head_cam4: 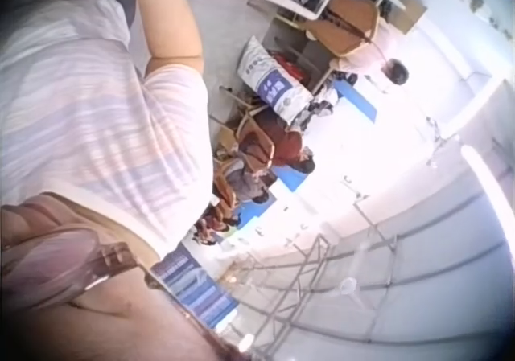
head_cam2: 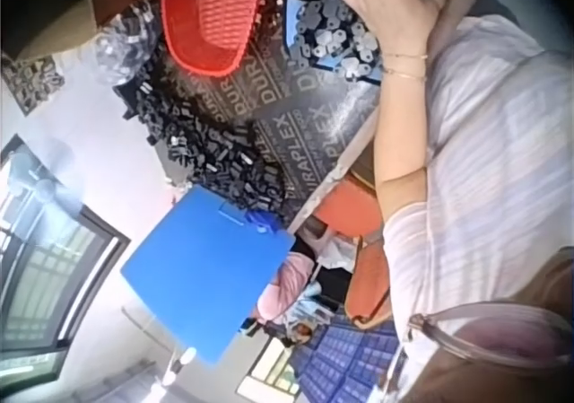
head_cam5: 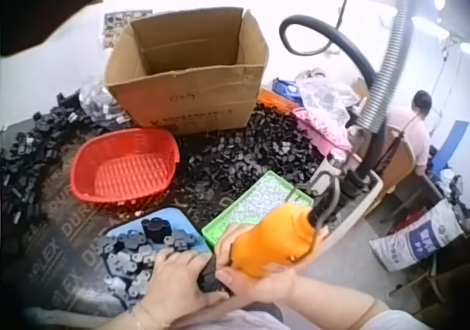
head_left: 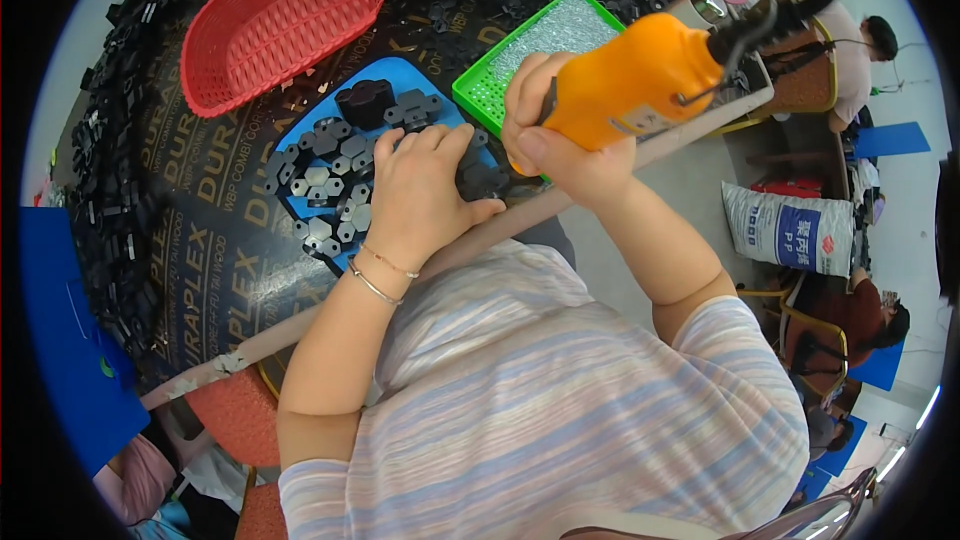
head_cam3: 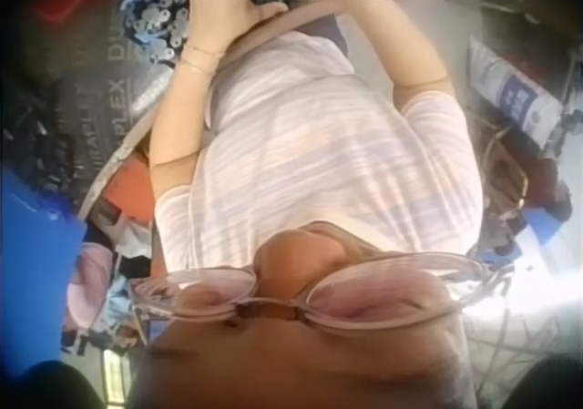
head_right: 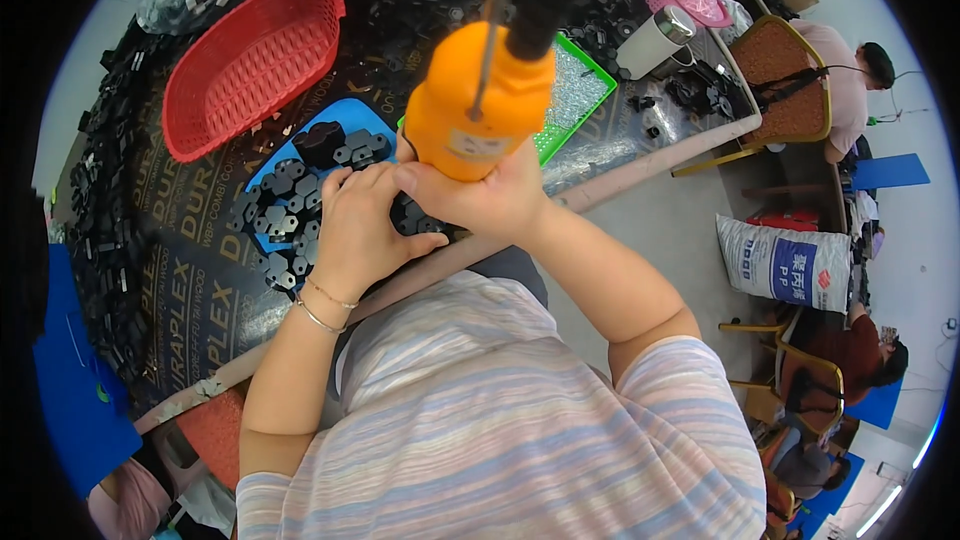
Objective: Assemble small black plastic components using an electric screwdriver in a factory setting.
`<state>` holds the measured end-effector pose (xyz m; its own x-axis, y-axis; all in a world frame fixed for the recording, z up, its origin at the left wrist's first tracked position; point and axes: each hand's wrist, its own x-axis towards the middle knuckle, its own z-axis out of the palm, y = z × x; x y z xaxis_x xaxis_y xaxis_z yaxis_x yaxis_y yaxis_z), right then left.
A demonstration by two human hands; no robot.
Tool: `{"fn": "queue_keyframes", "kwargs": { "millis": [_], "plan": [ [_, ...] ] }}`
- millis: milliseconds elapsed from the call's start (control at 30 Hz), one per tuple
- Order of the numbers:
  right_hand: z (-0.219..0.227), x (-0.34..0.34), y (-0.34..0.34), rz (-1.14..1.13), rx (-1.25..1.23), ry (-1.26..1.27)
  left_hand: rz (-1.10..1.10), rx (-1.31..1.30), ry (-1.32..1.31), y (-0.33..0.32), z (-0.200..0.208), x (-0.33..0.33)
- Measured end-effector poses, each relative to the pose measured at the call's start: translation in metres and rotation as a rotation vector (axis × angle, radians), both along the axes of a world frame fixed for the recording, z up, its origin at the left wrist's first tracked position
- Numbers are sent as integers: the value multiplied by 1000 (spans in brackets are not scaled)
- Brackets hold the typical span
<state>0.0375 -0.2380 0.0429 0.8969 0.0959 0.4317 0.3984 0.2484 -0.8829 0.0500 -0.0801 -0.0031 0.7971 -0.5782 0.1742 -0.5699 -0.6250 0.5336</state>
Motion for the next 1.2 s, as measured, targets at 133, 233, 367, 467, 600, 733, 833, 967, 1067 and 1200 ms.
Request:
{"fn": "queue_keyframes", "kwargs": {
  "millis": [133,233,367,467,600,733,833,967,1067,1200],
  "plan": [
    [12,6,-6,28,-111,53,2,38,14,-1,1,0],
    [29,7,-14,34,75,15,17,20,-5,0,0,-1],
    [30,9,-40,-11,144,-44,2,24,-14,0,0,0],
    [8,8,-46,-180,-44,31,1,31,-13,-1,0,0],
    [-6,12,-47,-174,24,9,-9,9,-37,-2,1,1],
    [-9,14,-47,-204,-6,3,-18,8,-25,-1,2,2],
    [-9,15,-47,-196,-20,-8,-43,45,-8,0,3,3],
    [-12,14,-47,-182,1,19,-44,31,-7,1,2,2],
    [-12,15,-49,-179,-50,10,-51,12,-16,4,0,3],
    [-1,15,-43,-203,-24,-8,-54,19,-2,7,1,4]
  ]
}}
